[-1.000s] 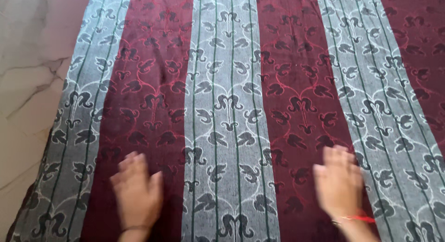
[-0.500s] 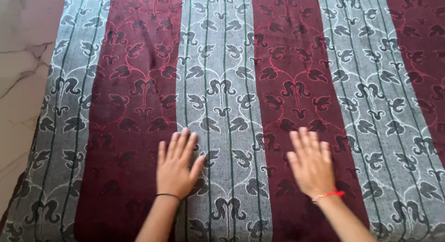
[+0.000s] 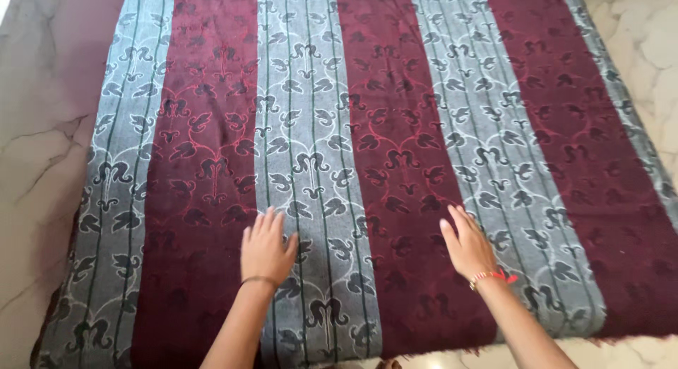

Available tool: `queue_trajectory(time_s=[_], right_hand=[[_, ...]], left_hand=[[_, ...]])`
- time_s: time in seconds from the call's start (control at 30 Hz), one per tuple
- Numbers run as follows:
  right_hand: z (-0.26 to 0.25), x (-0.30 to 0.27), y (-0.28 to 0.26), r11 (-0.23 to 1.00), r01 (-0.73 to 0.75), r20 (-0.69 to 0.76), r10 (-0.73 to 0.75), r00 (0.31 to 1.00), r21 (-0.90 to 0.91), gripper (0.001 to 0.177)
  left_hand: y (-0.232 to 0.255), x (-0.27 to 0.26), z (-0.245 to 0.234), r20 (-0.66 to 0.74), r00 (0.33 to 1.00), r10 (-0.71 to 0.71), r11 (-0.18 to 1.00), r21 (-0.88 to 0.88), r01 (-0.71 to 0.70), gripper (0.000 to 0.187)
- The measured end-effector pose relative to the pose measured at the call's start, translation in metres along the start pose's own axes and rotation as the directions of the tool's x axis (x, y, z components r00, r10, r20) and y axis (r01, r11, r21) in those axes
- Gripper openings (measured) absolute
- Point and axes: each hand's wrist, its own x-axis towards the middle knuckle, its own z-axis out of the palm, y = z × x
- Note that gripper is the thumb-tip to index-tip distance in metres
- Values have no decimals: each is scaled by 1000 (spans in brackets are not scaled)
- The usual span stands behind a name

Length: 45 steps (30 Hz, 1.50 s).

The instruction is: The person smooths a bedspread, arranges a pillow at the head of a bed, and then handles various jars, a black case, and a roll of tape on a built-in storage shelf.

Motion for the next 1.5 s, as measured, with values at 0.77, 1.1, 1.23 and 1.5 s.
queue_trajectory(time_s=[0.77,1.1,1.23,1.5], right_hand=[[-332,14,-209,983,124,-373,-66,925,133,36],[-385,-2,-184,935,-3,-500,192,845,355,34],[-408,-17,-148,870,109,-599,235,765,480,31],[-465,-63,-68,627,194,-562,464,684,754,30]], left_hand=[[322,100,-291,-335,835,436,751,-377,-543,31],[420,77,-319,-309,780,543,596,-513,-618,28],[471,52,-327,-239,800,550,569,-594,-569,29],[588,-10,-312,-185,837,515,509,-720,-472,31]])
